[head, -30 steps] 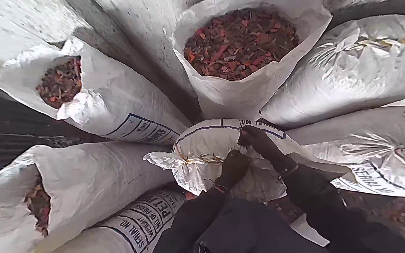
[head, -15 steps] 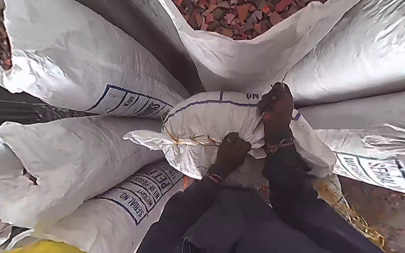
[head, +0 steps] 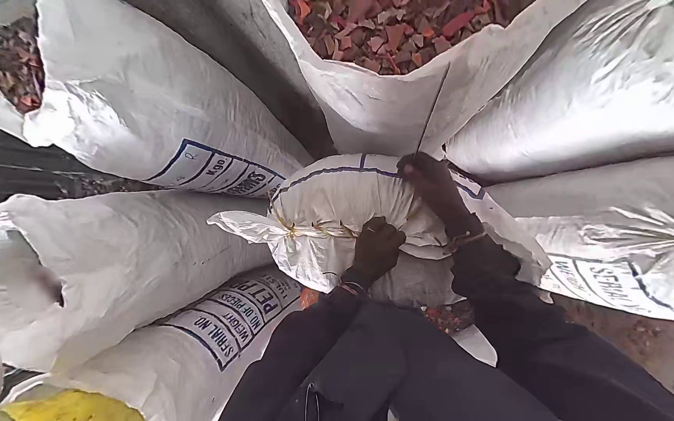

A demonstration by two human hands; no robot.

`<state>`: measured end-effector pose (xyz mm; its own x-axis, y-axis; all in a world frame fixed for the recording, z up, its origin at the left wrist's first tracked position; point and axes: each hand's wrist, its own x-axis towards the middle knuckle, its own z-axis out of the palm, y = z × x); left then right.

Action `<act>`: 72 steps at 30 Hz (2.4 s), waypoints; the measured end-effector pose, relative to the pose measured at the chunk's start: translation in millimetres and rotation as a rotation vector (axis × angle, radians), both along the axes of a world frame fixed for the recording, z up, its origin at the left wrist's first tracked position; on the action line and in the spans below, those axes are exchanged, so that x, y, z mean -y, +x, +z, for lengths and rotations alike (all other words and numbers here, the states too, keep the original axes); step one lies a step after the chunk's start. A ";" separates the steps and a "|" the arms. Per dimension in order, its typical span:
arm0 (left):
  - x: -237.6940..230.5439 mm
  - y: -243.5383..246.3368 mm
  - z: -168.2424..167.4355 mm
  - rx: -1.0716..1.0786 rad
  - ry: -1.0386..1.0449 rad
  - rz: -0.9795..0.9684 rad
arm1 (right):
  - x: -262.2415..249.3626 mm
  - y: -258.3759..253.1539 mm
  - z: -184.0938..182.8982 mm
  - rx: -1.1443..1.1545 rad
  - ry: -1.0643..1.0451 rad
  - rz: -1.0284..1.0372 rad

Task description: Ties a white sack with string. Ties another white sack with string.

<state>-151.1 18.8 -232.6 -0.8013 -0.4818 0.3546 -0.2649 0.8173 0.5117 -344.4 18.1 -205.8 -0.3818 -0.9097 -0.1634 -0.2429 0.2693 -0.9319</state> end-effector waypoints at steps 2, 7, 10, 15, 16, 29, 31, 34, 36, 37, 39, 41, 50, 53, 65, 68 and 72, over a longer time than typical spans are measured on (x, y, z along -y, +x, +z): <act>2.8 -4.7 0.4 -0.002 -0.006 -0.001 | -3.8 0.0 2.0 -0.155 -0.030 0.088; 2.5 -3.7 -0.5 -0.011 -0.021 -0.001 | 2.7 7.1 1.6 0.025 -0.067 -0.050; 3.7 -5.6 -1.5 -0.036 -0.035 -0.002 | 5.4 0.5 36.7 0.674 -0.226 -0.285; -0.8 -1.9 32.9 0.146 0.314 0.013 | -51.3 59.2 121.0 0.732 -0.235 -0.196; -1.6 0.7 34.7 0.138 0.390 0.024 | -66.7 76.2 125.9 0.691 -0.182 -0.232; 7.0 -25.5 50.8 0.660 -0.003 -0.288 | -174.9 233.1 58.6 0.688 -0.473 -0.802; 13.9 -28.9 61.8 0.739 -0.019 -0.300 | -173.5 239.0 51.5 0.624 -0.562 -0.834; 36.0 -39.8 83.2 0.891 0.085 -0.499 | -175.4 238.4 39.0 0.636 -0.711 -0.945; 55.6 -39.8 90.4 0.916 0.221 -0.638 | -173.8 242.9 27.8 0.681 -0.751 -0.981; 62.0 -39.1 92.8 0.875 0.269 -0.655 | -172.2 244.4 20.7 0.698 -0.759 -0.982; 57.7 -40.2 96.2 0.744 0.256 -0.572 | -167.9 245.9 9.8 0.729 -0.758 -0.986; 36.0 -44.7 95.4 0.686 0.142 -0.499 | -163.4 245.2 3.5 0.784 -0.735 -1.012; -5.7 -63.7 60.4 0.750 -0.199 -0.384 | -158.0 240.9 -17.9 0.922 -0.639 -0.946; -5.4 -65.8 62.1 0.786 -0.203 -0.431 | -155.8 236.2 -7.7 0.930 -0.504 -0.923; 23.3 -94.7 71.7 0.800 0.181 -0.521 | -117.2 249.7 23.4 1.070 -0.306 -0.954; 26.5 -95.0 74.1 0.788 0.216 -0.562 | -108.2 252.6 27.2 1.140 -0.320 -1.011; 25.3 -85.0 67.4 0.713 0.191 -0.580 | -104.9 253.3 33.5 1.164 -0.270 -1.068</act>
